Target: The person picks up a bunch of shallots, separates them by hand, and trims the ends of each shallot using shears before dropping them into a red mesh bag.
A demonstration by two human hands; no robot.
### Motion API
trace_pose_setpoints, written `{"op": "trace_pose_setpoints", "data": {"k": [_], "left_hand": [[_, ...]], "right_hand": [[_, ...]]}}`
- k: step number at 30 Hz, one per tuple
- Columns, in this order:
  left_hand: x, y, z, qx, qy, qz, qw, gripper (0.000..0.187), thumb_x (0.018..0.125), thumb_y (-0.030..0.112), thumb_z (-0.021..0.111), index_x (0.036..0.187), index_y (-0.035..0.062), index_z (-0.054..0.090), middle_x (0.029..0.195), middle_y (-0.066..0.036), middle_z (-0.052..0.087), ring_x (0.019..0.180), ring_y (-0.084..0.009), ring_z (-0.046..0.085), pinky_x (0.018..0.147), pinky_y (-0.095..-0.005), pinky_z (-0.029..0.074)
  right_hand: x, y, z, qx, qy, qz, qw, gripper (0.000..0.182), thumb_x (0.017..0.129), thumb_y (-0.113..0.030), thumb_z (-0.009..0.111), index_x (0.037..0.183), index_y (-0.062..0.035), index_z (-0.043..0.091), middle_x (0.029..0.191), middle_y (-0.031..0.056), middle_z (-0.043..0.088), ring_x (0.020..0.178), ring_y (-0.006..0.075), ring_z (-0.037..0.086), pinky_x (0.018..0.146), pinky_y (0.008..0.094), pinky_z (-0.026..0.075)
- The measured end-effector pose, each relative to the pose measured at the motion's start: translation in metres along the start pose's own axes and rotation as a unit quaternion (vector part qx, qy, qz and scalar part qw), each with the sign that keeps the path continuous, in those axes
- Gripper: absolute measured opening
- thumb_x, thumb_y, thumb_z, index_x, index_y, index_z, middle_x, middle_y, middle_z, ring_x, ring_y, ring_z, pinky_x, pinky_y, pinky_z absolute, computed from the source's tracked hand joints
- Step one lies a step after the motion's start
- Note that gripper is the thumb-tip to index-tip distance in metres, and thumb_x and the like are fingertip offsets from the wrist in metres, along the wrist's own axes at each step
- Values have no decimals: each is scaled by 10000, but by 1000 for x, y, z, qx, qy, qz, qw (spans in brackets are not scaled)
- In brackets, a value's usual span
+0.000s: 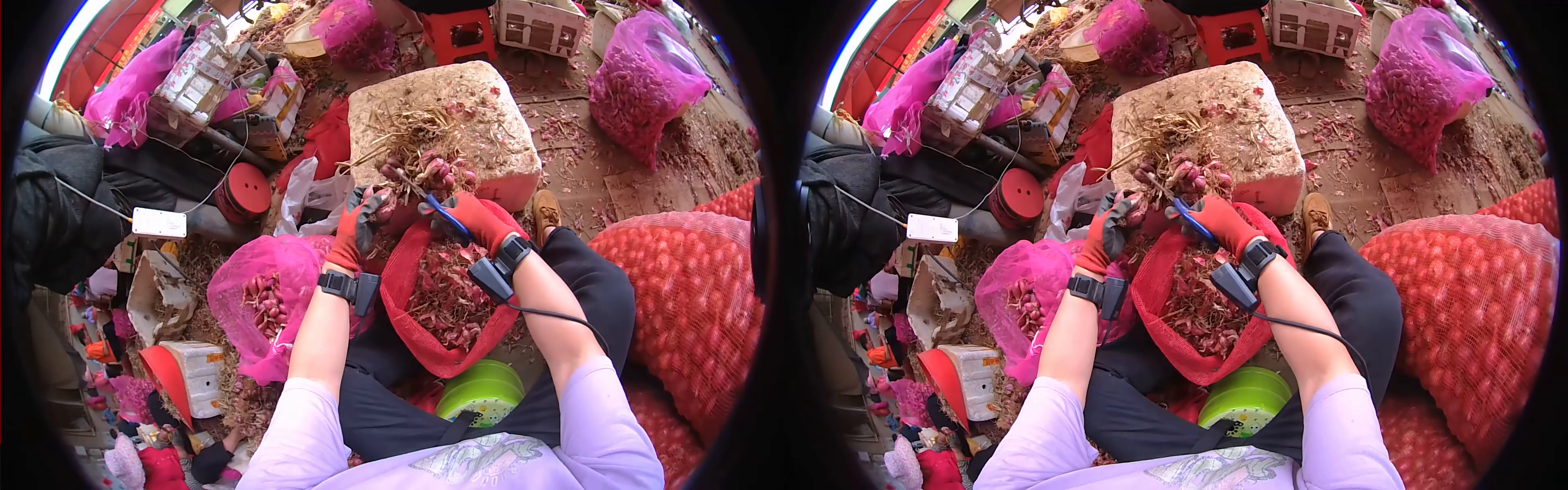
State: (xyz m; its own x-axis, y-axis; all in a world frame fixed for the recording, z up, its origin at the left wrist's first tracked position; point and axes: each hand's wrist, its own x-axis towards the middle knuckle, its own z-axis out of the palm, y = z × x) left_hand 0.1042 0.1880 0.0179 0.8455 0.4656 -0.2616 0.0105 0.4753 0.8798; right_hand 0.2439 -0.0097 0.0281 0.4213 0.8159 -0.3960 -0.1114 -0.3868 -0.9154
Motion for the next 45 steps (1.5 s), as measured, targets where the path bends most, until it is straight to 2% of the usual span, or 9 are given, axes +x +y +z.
{"op": "trace_pose_setpoints", "data": {"k": [2,7,9,22,28,32,36,39,45], "left_hand": [[1,-3,-8,-42,12,-17,999,169,904,132,566,1068,100,538,992,-27,618,834,-141,620,724,-308,538],[-5,-6,-7,-104,33,15,994,217,889,199,607,1078,114,543,947,-9,614,801,-124,608,655,-283,522],[-3,-13,-11,-109,37,57,992,247,901,220,590,1115,111,533,955,-14,614,809,-128,607,670,-300,521],[-4,-13,-14,-162,23,-47,985,261,920,330,544,1023,91,570,879,-40,619,718,-156,592,607,-269,518],[-6,-12,-11,-167,62,-60,982,275,920,341,542,1016,85,567,859,-49,617,708,-165,590,607,-273,520],[-13,-7,-11,-168,66,-46,982,263,922,337,533,986,82,553,827,-51,608,690,-176,589,585,-276,514],[-5,-11,-34,-200,30,-88,975,280,915,372,522,949,97,560,782,-63,601,639,-186,574,548,-285,496],[-7,-10,-28,-209,48,-100,972,291,908,386,523,939,99,561,743,-69,581,607,-197,550,532,-292,481],[-12,-8,-29,-215,51,-122,968,281,906,380,529,959,107,570,758,-70,584,620,-212,547,535,-314,485]], "right_hand": [[-7,6,1,-2,30,-3,1000,538,746,-560,667,757,-22,669,622,0,573,437,95,450,441,256,368],[-39,25,12,124,-89,65,986,468,825,-534,604,865,-72,673,617,-26,531,490,51,443,419,224,334],[-52,12,9,108,-123,82,983,411,880,-428,577,1107,-88,615,683,-39,533,466,48,443,415,213,356],[-11,32,27,187,-124,74,972,375,862,-429,608,868,-58,659,576,-48,482,455,52,450,392,214,339],[-6,31,27,23,16,-60,998,453,798,-510,654,687,-70,655,517,-5,529,409,68,476,380,232,347],[-15,29,17,87,-19,38,995,399,849,-431,628,864,-34,670,579,-29,547,424,67,458,394,221,349],[-37,37,29,160,-129,123,971,508,889,-504,520,1021,-25,626,590,-32,497,437,64,444,413,215,370],[-42,32,35,166,-148,165,961,564,886,-555,483,1006,-26,637,558,-41,448,431,65,438,410,213,363],[-18,29,36,93,-115,95,984,576,847,-563,537,935,-8,662,599,11,555,448,87,475,406,234,369]]}}
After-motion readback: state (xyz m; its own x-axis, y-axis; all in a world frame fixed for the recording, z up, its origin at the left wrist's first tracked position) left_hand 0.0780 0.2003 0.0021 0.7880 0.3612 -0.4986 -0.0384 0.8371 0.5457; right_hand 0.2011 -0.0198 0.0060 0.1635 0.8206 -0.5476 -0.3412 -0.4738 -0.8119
